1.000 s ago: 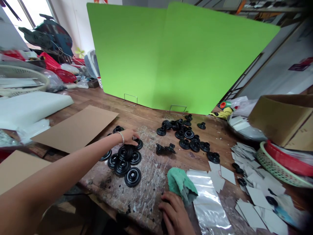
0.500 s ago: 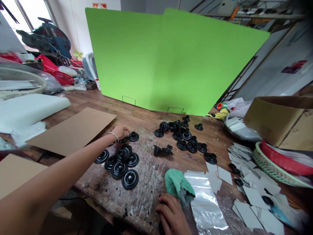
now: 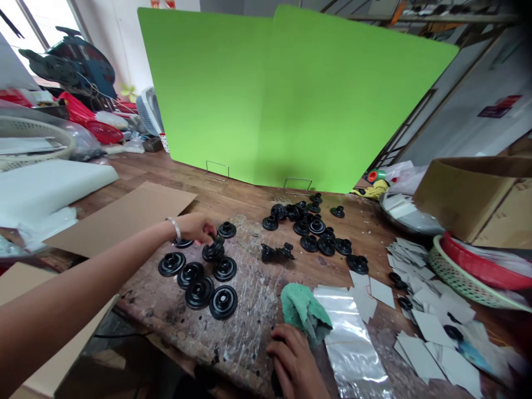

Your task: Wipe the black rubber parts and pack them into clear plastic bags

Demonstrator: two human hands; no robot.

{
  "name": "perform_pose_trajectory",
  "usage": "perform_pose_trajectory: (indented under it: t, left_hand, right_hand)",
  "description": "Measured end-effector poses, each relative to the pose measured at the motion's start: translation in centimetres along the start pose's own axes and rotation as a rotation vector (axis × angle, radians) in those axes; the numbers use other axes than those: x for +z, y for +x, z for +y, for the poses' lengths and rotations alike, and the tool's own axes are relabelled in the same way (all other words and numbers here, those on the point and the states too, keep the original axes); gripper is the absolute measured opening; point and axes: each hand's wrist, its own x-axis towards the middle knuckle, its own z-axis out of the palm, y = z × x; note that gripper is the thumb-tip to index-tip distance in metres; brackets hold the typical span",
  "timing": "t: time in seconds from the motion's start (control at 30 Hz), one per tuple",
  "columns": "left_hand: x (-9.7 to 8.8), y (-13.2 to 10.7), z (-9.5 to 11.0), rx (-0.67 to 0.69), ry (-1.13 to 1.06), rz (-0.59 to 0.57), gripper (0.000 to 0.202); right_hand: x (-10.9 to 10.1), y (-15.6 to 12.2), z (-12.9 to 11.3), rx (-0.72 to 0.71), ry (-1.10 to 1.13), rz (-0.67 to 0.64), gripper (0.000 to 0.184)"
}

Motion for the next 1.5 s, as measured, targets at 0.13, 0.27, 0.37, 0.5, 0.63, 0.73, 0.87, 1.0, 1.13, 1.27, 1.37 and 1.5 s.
perform_pose_trajectory:
  t: [0.13, 0.27, 0.37, 0.5, 0.63, 0.73, 0.87, 1.0, 1.13, 1.27, 1.37, 1.5]
  left_hand:
    - [-1.1, 4.4, -0.9, -0.127, 0.031, 0.220, 0.031]
    - [0.8, 7.2, -1.2, -0.193, 0.056, 0.322, 0.030]
    - [2.0, 7.6, -1.5, -0.185, 0.034, 0.331, 0.031]
    - [1.7, 5.4, -1.9, -0.150, -0.011, 0.362, 0.037]
    - [0.9, 0.3, -2.6, -0.047, -0.057, 0.342, 0.042]
    - [1.5, -4.2, -3.3, 0.007, -0.085, 0.270, 0.036]
    - [3.9, -8.2, -3.3, -0.019, -0.027, 0.175, 0.033]
    - [6.8, -9.2, -2.5, 0.016, 0.059, 0.186, 0.034]
    - [8.4, -8.3, -2.6, 0.025, 0.125, 0.258, 0.030]
    - [8.8, -7.6, -2.9, 0.009, 0.113, 0.234, 0.030]
    - [9.0, -7.4, -2.6, 0.015, 0.101, 0.240, 0.029]
    - [9.5, -7.2, -2.2, 0.029, 0.097, 0.279, 0.035]
  right_hand:
    - [0.4, -0.1, 0.5, -0.054, -0.022, 0.038, 0.029]
    - [0.9, -0.2, 1.1, -0.099, -0.043, 0.051, 0.028]
    - [1.1, -0.3, 1.2, -0.100, -0.045, 0.061, 0.029]
    - [0.7, -0.3, 0.7, -0.046, -0.023, 0.036, 0.031]
    - [0.2, -0.2, 0.2, -0.001, 0.011, 0.005, 0.031]
    - [0.1, -0.2, 0.1, 0.008, 0.023, 0.007, 0.031]
    - [0.2, -0.4, 0.0, 0.027, 0.034, -0.031, 0.033]
    - [0.3, -0.8, -0.2, 0.085, 0.054, -0.109, 0.035]
    - [0.2, -0.9, -0.4, 0.104, 0.068, -0.140, 0.036]
    - [0.1, -0.7, -0.5, 0.106, 0.067, -0.133, 0.034]
    - [0.1, -0.7, -0.5, 0.107, 0.056, -0.131, 0.033]
    - [0.1, -0.8, -0.4, 0.103, 0.055, -0.139, 0.033]
